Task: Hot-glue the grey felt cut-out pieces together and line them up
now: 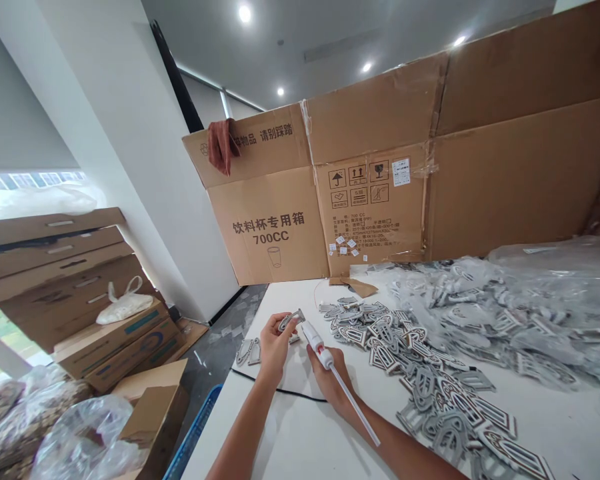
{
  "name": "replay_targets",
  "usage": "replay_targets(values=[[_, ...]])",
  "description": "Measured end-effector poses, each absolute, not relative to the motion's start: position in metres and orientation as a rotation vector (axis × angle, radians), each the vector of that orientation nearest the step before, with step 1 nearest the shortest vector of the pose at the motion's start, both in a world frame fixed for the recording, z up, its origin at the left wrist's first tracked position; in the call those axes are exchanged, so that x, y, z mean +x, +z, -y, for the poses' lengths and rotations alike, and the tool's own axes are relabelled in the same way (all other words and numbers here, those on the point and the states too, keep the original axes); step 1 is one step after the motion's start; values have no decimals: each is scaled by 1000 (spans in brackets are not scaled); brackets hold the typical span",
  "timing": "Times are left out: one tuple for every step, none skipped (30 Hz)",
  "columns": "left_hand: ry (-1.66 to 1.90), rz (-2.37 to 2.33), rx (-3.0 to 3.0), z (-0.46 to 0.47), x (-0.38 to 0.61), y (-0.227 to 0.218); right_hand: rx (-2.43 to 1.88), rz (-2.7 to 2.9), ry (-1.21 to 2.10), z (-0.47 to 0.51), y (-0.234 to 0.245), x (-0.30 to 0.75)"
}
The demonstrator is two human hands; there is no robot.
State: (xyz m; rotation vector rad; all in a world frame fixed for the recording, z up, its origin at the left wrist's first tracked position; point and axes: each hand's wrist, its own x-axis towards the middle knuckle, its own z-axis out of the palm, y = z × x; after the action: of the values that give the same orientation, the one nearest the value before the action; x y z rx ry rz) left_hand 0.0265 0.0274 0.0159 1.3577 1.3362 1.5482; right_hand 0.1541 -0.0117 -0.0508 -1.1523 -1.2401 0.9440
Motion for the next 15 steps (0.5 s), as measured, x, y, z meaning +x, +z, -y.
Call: replay_targets(values=[[1547,-1339,1359,-27,26,16,-1160,1231,967,12,-50,154],[1547,-1339,1360,-27,26,17,-1166,1222,985,13,-49,154],[1548,-1339,1359,-27,26,17,-1167,1215,994,14,-47,154],[1552,-1337,1358,-27,26,17,-1164,1209,996,15,-46,155],[1555,-1335,1359,-27,26,17,-1161,1203,990,16,-45,155],[1559,-1332,1362,-28,26,17,-1156,1195,981,17,-43,155],[1563,-1326,1369,-29,25,17,-1151,1187,975,18,-41,156],[1566,-1317,1382,-30,24,16,-1148,1177,974,19,-40,156],[1571,-1303,1402,-32,23,14,-1147,1168,979,19,-38,156],[1576,-1290,1432,-33,22,13,-1148,1160,990,20,-37,156],[1582,-1279,1474,-35,21,11,-1150,1153,1004,20,-36,156],[1589,-1272,1525,-36,19,10,-1154,1148,1019,19,-36,156],[1594,-1269,1583,-38,18,9,-1157,1146,1031,19,-36,156],[1597,-1268,1641,-39,16,8,-1159,1145,1039,18,-37,156],[1599,-1267,1693,-39,15,8,-1160,1146,1044,17,-38,156]])
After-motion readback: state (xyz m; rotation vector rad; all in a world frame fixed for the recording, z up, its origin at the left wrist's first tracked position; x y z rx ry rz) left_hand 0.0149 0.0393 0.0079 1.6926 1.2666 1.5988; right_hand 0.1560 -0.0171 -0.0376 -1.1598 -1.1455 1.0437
